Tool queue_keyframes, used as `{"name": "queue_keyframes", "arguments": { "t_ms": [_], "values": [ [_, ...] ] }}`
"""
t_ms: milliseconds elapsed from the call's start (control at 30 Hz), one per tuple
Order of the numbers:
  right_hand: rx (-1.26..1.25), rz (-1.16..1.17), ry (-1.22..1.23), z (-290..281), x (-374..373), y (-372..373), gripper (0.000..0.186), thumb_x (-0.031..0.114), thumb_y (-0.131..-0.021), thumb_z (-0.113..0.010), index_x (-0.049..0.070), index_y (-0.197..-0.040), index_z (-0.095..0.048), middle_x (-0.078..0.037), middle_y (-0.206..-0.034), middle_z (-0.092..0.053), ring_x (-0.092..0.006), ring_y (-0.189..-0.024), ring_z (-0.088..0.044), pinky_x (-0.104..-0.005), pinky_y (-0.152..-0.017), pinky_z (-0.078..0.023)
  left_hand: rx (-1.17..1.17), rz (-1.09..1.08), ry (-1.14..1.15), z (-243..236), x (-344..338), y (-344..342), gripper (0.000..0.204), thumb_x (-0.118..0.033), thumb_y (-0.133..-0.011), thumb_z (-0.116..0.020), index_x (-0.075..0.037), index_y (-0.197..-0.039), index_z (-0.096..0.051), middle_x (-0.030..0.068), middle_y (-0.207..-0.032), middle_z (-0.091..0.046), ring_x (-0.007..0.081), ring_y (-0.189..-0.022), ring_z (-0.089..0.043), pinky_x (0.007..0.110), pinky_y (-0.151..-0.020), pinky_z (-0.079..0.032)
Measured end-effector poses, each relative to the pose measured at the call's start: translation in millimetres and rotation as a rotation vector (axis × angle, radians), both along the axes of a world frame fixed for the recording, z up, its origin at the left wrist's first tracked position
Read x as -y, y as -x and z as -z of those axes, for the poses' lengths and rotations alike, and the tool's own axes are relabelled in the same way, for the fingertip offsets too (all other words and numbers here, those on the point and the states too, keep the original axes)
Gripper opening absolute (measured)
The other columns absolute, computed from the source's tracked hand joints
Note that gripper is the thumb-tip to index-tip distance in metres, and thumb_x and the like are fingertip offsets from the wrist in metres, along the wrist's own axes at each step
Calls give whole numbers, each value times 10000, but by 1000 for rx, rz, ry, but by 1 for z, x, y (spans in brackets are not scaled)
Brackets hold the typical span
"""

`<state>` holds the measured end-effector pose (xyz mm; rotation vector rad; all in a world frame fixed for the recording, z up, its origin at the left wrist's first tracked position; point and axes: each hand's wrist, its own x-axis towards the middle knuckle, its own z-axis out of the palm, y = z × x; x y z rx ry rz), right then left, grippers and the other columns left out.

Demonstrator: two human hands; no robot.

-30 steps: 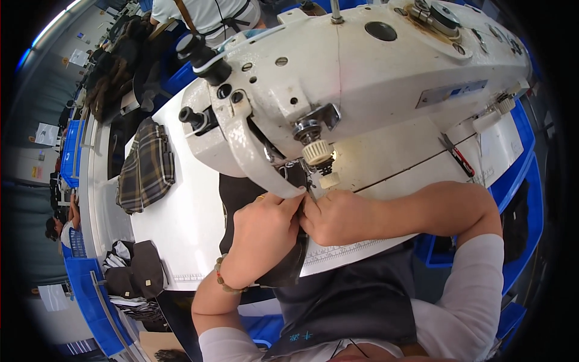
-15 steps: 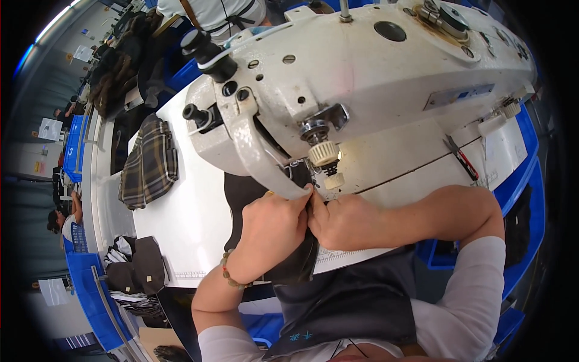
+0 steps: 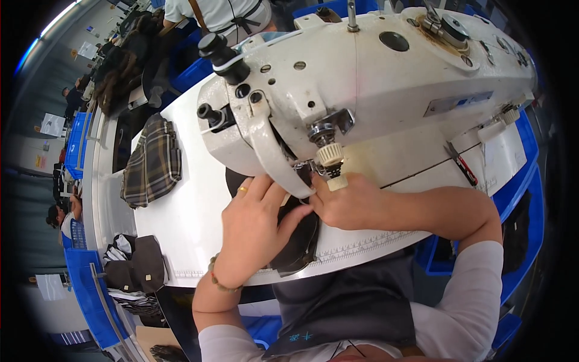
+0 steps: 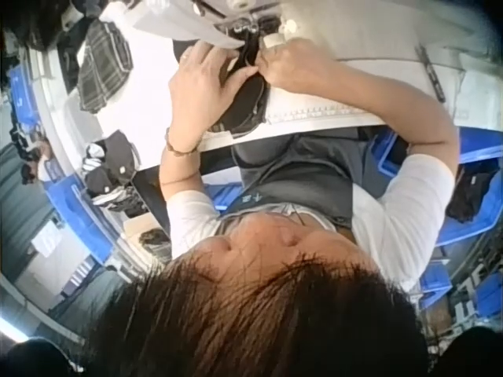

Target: Sewing fabric parts using an industrial sewing machine in a workshop setting.

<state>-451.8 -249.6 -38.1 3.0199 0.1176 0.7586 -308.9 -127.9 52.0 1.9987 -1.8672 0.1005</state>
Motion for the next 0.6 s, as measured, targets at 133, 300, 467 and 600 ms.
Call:
{"name": "queue_keyframes", "arguments": {
  "t_ms": [133,300,467,600],
  "values": [
    [24,3,14,-5,-6,1,116,169,-646,-626,57,-627,-602,-42,-587,-555,-178,-493,-582,-312,-415,-454,31,94,-379,-21,-36,6,323,-377,-713,-799,-106,-746,-626,25,-704,-568,233,-655,-612,338,-541,-472],
    [56,-2,56,-3,-9,-1,115,170,-649,-617,58,-627,-602,-43,-592,-548,-171,-487,-554,-309,-408,-444,96,189,-391,-12,-37,0,223,-236,-709,-786,-102,-771,-619,21,-734,-583,214,-664,-615,329,-560,-494],
    [-100,-10,36,-5,-9,5,276,160,-732,-587,-62,-867,-682,-350,-1013,-661,-205,-557,-651,-306,-417,-482,-201,-5,19,-18,-36,0,214,-11,-701,-732,-56,-862,-599,57,-878,-670,249,-692,-629,334,-593,-496],
    [-88,-22,131,-10,-24,14,317,178,-739,-586,-61,-909,-703,-340,-978,-674,-171,-506,-602,-268,-406,-427,-210,-43,40,-11,-37,5,329,47,-674,-682,-38,-971,-569,87,-872,-653,261,-680,-624,336,-605,-496]
  ]
}}
